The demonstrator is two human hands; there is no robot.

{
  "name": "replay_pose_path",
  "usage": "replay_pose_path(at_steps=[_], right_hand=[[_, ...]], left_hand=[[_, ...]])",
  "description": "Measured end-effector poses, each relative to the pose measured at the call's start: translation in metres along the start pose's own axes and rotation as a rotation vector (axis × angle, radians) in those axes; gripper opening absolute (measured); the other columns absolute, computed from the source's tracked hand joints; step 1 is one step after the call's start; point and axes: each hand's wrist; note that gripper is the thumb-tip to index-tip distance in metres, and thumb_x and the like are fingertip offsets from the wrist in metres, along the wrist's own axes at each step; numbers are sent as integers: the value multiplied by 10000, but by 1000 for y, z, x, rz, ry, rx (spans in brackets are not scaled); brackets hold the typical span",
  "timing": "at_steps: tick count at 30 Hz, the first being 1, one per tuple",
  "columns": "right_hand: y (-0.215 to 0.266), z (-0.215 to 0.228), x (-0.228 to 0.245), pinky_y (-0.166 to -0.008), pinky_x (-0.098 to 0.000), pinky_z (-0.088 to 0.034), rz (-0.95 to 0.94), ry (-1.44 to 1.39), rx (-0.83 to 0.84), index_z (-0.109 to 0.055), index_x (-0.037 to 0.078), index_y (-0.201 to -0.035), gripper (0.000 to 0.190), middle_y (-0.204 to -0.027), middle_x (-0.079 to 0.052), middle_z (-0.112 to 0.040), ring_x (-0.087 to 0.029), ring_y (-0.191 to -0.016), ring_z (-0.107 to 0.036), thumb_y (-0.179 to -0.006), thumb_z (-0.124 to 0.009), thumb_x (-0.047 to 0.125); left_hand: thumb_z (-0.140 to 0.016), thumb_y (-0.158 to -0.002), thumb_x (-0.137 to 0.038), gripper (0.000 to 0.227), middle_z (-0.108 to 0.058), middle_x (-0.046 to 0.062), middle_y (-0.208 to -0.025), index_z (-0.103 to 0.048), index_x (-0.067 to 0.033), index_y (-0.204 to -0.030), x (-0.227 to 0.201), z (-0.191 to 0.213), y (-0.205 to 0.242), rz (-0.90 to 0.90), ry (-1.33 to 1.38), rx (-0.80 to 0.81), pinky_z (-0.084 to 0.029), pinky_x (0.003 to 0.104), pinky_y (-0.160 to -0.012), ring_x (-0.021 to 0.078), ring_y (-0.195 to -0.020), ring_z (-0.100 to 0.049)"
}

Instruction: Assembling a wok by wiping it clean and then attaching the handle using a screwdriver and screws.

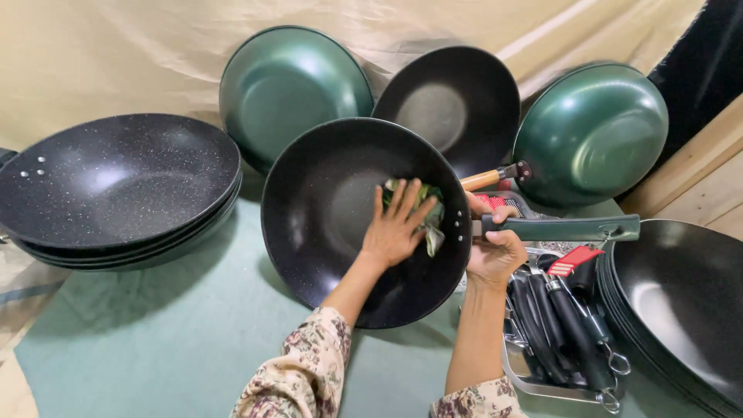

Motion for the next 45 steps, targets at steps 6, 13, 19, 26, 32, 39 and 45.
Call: replay_pose_path(at_steps=[6,13,19,26,32,39,45], right_hand=[[-8,14,-5,-948,-504,-573,-51,82,-11,-396,134,-904,276,-1230,-416,-640,-518,-1187,-659,-658,-476,39],[-8,5,-16,-909,-466,-592,-68,56,-62,-421,118,-884,243,-1208,-396,-665,-482,-1150,-684,-667,-478,24],[-9,14,-16,-994,-515,-550,-117,-27,35,-418,138,-909,252,-1237,-369,-665,-469,-1216,-656,-690,-484,33],[-8,6,-12,-1061,-574,-500,-143,-36,-37,-440,131,-904,263,-1184,-394,-658,-530,-1176,-647,-657,-483,49],[-8,3,-13,-1041,-561,-544,-74,30,14,-401,135,-894,241,-1243,-417,-626,-528,-1219,-643,-688,-470,31],[-8,-5,-14,-921,-447,-615,-74,199,-129,-459,140,-924,273,-1201,-388,-668,-455,-1144,-714,-693,-486,-3],[2,-37,-12,-1023,-395,-567,-98,558,-55,-558,83,-1360,576,-1323,-283,-663,-301,-1226,-690,-808,-666,-40]], left_hand=[[-537,-993,-407,785,-42,208,-1709,-170,-231,-1664,69,-14,-10,480,-151,-100,-39,766,-1144,441,-1558,-33],[-677,-807,-410,908,-170,172,-1703,-293,-262,-1617,29,-46,10,94,8,-19,-181,649,-1207,472,-1544,-159],[-333,-1032,-485,568,-279,176,-1650,-287,-372,-1587,59,-44,-43,-121,12,-375,-195,728,-1196,530,-1473,-305],[-476,-1003,-421,478,-342,71,-1620,-502,-465,-1479,132,-5,-42,104,-359,-451,-202,793,-1120,433,-1509,-227],[-552,-983,-393,635,-258,156,-1675,-385,-304,-1590,118,14,40,495,-374,-74,-119,788,-1124,430,-1528,-183],[-418,-1040,-318,716,69,177,-1711,-55,-298,-1657,40,9,77,736,352,412,-61,826,-1095,489,-1543,58],[-371,-1060,-297,707,101,176,-1704,13,-298,-1654,37,28,73,703,473,405,-96,800,-1113,479,-1544,88]])
Point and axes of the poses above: each hand's wrist, its own y-axis away from the middle knuckle, its own z-axis out of the back of the hand, x = y × z
